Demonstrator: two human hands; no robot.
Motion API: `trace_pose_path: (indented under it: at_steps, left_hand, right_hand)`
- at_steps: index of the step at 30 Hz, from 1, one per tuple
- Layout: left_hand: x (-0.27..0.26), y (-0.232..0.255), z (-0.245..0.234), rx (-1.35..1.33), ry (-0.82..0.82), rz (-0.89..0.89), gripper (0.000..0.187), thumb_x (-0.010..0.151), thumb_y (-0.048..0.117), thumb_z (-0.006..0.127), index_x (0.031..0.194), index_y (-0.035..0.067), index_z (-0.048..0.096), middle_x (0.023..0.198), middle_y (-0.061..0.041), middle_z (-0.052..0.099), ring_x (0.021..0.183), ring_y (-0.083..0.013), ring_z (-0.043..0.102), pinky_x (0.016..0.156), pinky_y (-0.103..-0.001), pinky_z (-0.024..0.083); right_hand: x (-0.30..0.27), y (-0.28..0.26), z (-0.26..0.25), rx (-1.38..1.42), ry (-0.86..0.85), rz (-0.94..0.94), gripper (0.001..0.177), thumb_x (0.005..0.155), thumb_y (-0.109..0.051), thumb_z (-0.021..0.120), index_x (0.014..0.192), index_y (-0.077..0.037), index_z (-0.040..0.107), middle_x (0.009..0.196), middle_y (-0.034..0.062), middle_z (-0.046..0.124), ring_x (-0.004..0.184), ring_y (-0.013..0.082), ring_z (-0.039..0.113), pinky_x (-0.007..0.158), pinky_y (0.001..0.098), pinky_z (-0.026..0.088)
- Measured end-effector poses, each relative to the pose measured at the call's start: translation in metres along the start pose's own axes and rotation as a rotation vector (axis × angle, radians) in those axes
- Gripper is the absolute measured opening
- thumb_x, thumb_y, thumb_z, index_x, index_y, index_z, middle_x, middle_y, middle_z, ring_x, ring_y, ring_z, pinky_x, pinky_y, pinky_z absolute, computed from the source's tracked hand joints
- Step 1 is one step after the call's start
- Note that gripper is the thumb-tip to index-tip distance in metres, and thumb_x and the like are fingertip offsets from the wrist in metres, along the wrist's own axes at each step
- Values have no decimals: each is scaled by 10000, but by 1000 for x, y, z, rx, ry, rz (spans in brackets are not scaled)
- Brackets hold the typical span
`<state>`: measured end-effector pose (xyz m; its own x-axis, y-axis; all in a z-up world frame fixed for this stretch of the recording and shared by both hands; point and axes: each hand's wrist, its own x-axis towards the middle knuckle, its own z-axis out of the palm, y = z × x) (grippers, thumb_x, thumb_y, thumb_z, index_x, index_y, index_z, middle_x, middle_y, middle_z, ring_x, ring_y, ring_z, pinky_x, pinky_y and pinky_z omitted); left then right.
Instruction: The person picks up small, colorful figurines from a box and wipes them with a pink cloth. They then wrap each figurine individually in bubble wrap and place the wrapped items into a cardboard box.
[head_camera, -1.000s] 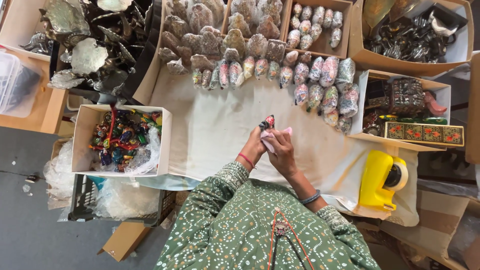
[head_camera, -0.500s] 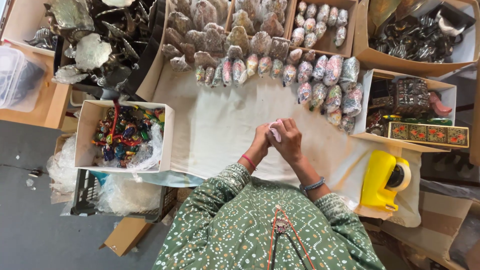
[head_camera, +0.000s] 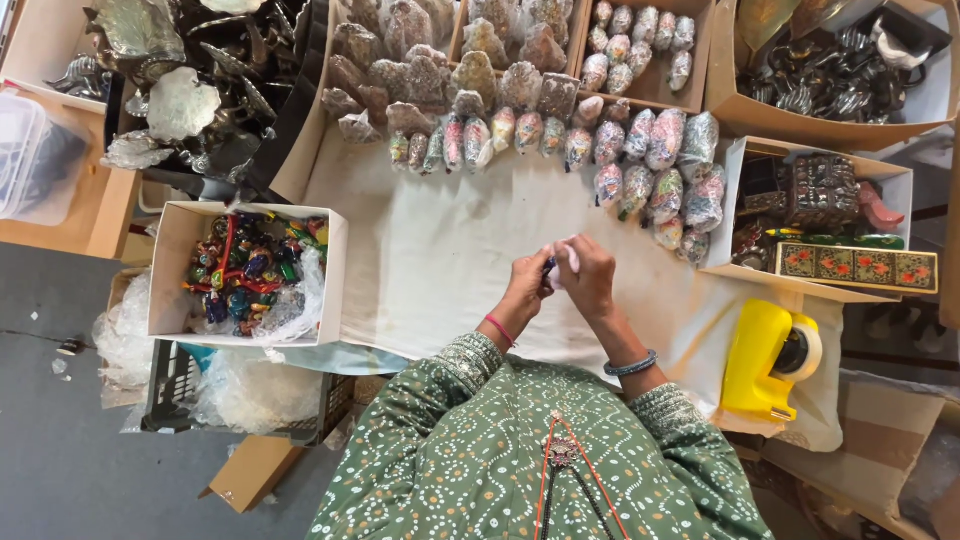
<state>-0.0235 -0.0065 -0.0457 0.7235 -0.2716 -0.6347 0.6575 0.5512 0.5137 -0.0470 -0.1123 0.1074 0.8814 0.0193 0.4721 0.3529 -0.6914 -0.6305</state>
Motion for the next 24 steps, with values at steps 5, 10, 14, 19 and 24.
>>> trace_pose_path:
  at_steps: [5, 10, 14, 19, 24]
  left_hand:
    - [1, 20, 9, 3, 16, -80, 308, 1033, 342, 632, 890, 72, 666, 648, -6, 534, 459, -93, 451, 390, -238, 355]
    - [1, 31, 4, -369, -312, -345, 439, 1052, 419, 483, 1038, 52, 722, 683, -5, 598, 450, -71, 441, 361, -161, 347]
    - [-17, 37, 16, -186, -48, -341, 416, 1087, 484, 427, 1080, 122, 632, 850, -20, 657, 668, -154, 602, 562, -288, 505]
    - [-21, 50, 9, 502, -94, -201, 726, 984, 746, 302, 1057, 124, 668, 713, 24, 606, 569, -113, 537, 502, -286, 465]
    - [11, 64, -5, 679, -30, -81, 807, 958, 767, 277, 1157, 133, 735, 693, -10, 616, 537, -128, 507, 494, -307, 454]
  right_hand:
    - [-4, 8, -2, 723, 120, 728, 242, 1056, -218, 622, 993, 9, 678, 613, 126, 581, 467, 263, 525, 423, 350, 380]
    - [1, -9, -8, 648, 127, 363, 404, 934, -192, 717, 1265, -37, 546, 1207, 47, 595, 964, 155, 636, 728, 292, 583]
    - [5, -11, -10, -89, 32, -152, 552, 742, -136, 802, 1235, 29, 617, 1199, 200, 666, 1122, 343, 613, 930, 499, 488]
    - [-6, 19, -2, 121, -140, 177, 439, 735, -199, 893, 1093, -50, 688, 1034, 124, 695, 976, 321, 630, 854, 415, 515]
    - [7, 25, 13, 63, -189, 154, 383, 752, -226, 882, 1052, -83, 691, 967, 81, 675, 955, 296, 636, 822, 415, 520]
